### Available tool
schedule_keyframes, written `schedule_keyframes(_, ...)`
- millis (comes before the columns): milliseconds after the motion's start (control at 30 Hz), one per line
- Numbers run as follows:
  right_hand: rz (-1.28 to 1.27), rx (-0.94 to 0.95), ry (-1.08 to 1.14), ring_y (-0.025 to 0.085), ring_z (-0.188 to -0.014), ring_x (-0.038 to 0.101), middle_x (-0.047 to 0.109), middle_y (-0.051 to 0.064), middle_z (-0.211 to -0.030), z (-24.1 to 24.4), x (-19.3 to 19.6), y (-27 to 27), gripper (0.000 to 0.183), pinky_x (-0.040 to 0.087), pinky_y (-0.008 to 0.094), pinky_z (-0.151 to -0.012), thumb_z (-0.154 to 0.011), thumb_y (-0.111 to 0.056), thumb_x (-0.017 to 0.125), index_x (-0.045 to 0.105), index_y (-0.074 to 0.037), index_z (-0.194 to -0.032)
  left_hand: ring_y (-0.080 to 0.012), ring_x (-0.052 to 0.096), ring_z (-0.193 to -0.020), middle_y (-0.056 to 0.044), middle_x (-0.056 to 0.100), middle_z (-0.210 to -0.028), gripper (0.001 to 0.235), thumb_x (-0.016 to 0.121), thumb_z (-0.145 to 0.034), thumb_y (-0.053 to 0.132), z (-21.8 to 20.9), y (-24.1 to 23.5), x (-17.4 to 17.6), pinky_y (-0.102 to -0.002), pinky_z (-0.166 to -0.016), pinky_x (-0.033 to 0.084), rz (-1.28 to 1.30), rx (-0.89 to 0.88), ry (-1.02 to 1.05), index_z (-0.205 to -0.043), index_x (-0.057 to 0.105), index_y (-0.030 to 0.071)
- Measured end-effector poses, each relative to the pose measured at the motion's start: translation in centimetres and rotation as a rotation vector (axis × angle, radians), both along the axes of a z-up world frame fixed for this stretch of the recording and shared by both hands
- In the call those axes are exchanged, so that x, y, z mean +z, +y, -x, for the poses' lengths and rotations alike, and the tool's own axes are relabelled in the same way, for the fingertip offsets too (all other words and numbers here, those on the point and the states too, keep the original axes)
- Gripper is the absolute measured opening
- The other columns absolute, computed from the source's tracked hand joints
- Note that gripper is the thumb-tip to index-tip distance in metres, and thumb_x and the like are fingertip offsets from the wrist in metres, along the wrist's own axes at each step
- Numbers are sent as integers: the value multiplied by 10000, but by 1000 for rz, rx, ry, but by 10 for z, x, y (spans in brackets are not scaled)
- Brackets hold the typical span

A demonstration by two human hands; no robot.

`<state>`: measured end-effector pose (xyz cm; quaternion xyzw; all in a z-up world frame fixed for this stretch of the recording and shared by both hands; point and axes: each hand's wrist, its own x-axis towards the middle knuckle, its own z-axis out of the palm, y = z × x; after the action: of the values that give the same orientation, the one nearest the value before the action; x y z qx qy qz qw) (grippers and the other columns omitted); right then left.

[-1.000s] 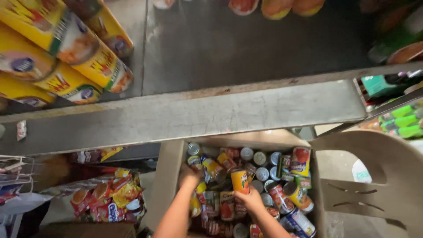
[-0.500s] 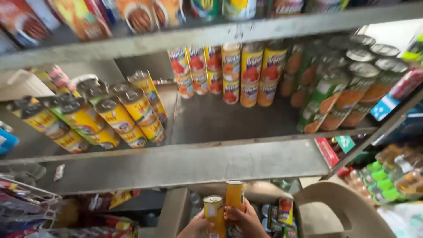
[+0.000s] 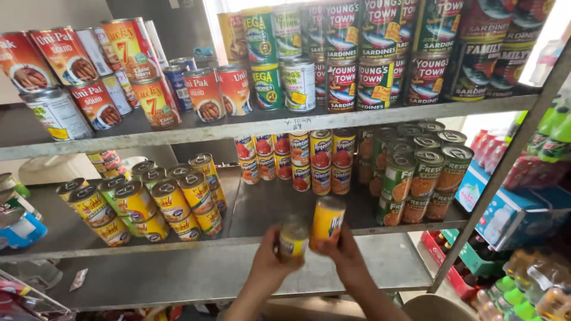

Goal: The person repeatedly picks up cans of food from a cardboard box and places them onto a metal shelf. They arrange the cans in rows, organizing them by brand and type among other existing products.

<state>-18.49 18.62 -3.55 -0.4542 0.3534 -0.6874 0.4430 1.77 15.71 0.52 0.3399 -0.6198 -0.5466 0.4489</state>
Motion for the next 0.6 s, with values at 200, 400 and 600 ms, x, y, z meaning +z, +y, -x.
schedule_keyframes(200,62,-261,281,180,-896,655,634,90,-965,25,13,-54,462,565,325,-786,-839,-185,831,502,-36,-1126,-201,692,-956,-82,689,-1116,764,884,-670,77,7,-57,24,-333,-770,587,249,225,-125,-1338,512,76)
schedule_keyframes(400,-217,-418,688,202,-860,729,737,61,-935,10,57,-60,840,571,353,-775,-676,-369,878,441,-82,-1333,-365,678,-1043,-151,682,-1149,800,986,-603,236,1,-97,15,-460,-826,542,432,518,-478,-1224,511,66)
schedule_keyframes(600,-308,-464,909,250,-878,712,729,87,-963,-1,41,-83,955,567,395,-763,-687,-411,894,380,-83,-1422,-323,710,-1004,-151,705,-1124,964,973,-592,289,-9,-112,3,-421,-824,558,419,414,-340,-1327,387,74)
